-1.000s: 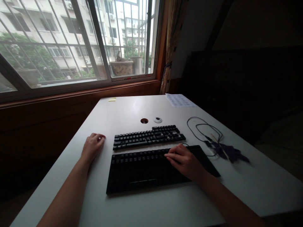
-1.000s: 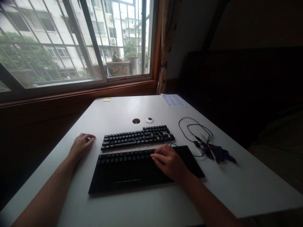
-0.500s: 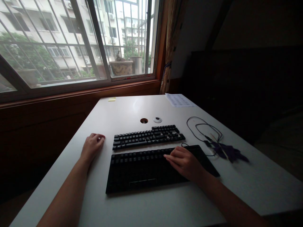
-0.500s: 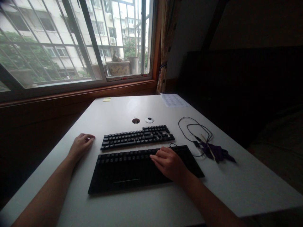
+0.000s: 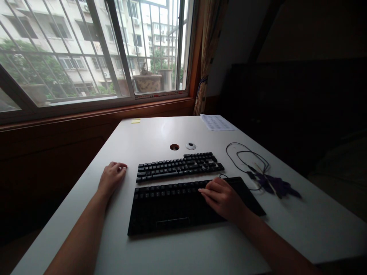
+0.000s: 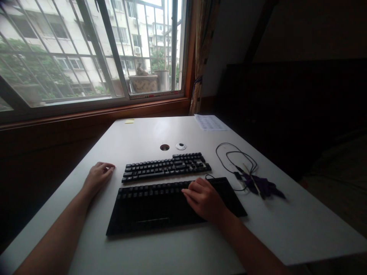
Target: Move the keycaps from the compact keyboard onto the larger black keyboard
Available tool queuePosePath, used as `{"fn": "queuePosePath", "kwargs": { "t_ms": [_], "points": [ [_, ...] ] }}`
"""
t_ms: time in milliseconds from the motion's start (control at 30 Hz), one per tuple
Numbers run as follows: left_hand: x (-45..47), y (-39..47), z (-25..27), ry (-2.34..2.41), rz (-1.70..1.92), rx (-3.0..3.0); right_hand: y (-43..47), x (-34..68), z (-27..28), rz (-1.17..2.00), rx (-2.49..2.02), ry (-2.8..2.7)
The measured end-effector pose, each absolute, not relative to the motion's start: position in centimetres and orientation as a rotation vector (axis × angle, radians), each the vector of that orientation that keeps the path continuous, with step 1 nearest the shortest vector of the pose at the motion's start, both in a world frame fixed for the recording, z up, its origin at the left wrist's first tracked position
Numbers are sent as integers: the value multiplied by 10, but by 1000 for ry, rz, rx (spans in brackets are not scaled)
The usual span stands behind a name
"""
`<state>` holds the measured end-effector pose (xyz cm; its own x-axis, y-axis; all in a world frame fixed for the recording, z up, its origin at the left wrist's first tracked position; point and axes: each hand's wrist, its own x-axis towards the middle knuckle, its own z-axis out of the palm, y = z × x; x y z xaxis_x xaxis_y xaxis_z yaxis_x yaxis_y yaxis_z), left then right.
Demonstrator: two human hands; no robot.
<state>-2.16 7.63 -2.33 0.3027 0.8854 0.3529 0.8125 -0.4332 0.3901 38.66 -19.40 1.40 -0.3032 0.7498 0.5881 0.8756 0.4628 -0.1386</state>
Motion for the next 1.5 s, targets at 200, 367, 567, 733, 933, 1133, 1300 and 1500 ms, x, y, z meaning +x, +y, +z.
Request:
{"fn": "queuePosePath", "kwargs": {
  "t_ms": [200,367,567,733,933,1133,1300,1500],
  "points": [
    [-22,78,-25,1587,801,2423,-195,387,16,-312,-1379,-2107],
    [-23,79,-26,1578,809,2421,-195,384,17,-319,-1388,-2095],
    [-25,81,-29,1572,813,2434,-195,385,16,-320,-1401,-2084],
    [-24,80,-28,1577,806,2427,-194,386,16,-325,-1388,-2088],
    [-23,79,-27,1574,801,2428,-195,385,19,-325,-1403,-2069],
    [-22,78,-27,1592,804,2431,-195,384,20,-304,-1413,-2077],
    [-22,78,-26,1602,785,2430,-194,386,18,-275,-1420,-2079],
    [-22,78,-25,1604,768,2431,-195,398,21,-301,-1473,-1859]
  ]
}}
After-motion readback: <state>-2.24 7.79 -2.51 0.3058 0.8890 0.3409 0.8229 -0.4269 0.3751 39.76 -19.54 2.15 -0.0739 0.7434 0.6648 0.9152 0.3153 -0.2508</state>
